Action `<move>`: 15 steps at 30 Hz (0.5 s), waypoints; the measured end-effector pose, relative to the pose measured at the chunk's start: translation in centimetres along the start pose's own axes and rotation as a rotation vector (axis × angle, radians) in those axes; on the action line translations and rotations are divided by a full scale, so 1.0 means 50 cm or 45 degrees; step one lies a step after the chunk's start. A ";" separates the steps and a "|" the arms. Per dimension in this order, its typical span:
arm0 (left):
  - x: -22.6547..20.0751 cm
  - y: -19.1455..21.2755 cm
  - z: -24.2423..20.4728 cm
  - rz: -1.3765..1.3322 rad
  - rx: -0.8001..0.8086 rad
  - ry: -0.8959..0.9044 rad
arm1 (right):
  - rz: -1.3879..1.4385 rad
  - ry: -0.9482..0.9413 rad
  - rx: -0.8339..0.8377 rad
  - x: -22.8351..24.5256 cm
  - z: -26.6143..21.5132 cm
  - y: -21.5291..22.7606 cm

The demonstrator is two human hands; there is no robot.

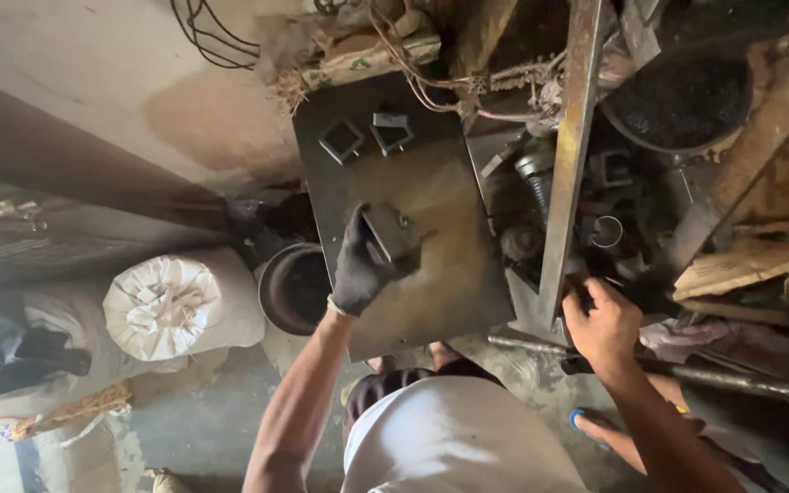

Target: The person operates a manual press machine in a workshop. They place small metal pieces under the press, pull a lever to activate the press, and then remove the processed pieces. The person repeats this cycle multiple times throughout the clip.

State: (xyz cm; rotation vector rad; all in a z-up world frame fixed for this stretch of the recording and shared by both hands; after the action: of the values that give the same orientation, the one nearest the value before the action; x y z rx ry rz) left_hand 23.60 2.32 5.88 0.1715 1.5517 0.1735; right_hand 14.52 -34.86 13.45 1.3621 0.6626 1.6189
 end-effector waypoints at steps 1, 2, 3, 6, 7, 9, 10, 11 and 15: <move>-0.013 -0.014 0.006 -0.478 0.073 0.153 | -0.020 0.027 -0.019 0.000 -0.003 0.003; -0.038 -0.030 0.008 -0.956 0.148 0.304 | -0.039 0.054 -0.039 0.001 -0.004 0.005; -0.079 -0.028 0.004 -0.977 0.171 0.304 | -0.060 0.078 -0.059 0.004 -0.003 0.006; -0.233 -0.001 -0.022 -0.907 0.278 0.068 | -0.011 0.120 -0.149 0.010 -0.002 0.017; -0.298 0.014 -0.034 -0.786 0.340 -0.168 | 0.028 0.122 -0.151 0.012 -0.004 0.018; -0.399 0.036 -0.062 -0.197 0.310 -0.570 | 0.109 0.123 -0.167 0.020 -0.007 0.023; -0.433 0.036 -0.077 0.269 0.210 -0.725 | 0.087 0.105 -0.168 0.022 -0.006 0.022; -0.454 0.021 -0.090 0.733 0.101 -0.864 | 0.060 0.089 -0.166 0.022 -0.003 0.023; -0.369 -0.101 -0.051 0.943 0.389 -0.638 | 0.065 0.129 -0.199 0.023 -0.003 0.026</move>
State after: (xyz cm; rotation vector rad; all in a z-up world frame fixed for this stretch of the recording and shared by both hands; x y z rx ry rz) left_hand 20.87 -6.63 22.77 0.9600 0.9480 0.4361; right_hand 14.02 -34.41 15.06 1.1985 0.5517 1.7515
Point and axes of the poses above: each hand's wrist, its own z-axis towards the middle knuckle, its own y-axis out of the back of the hand, x = y × z, the point moved 8 cm from there along z, towards the middle knuckle, and after that the axes turned 2 degrees about z, right-handed, at the moved point
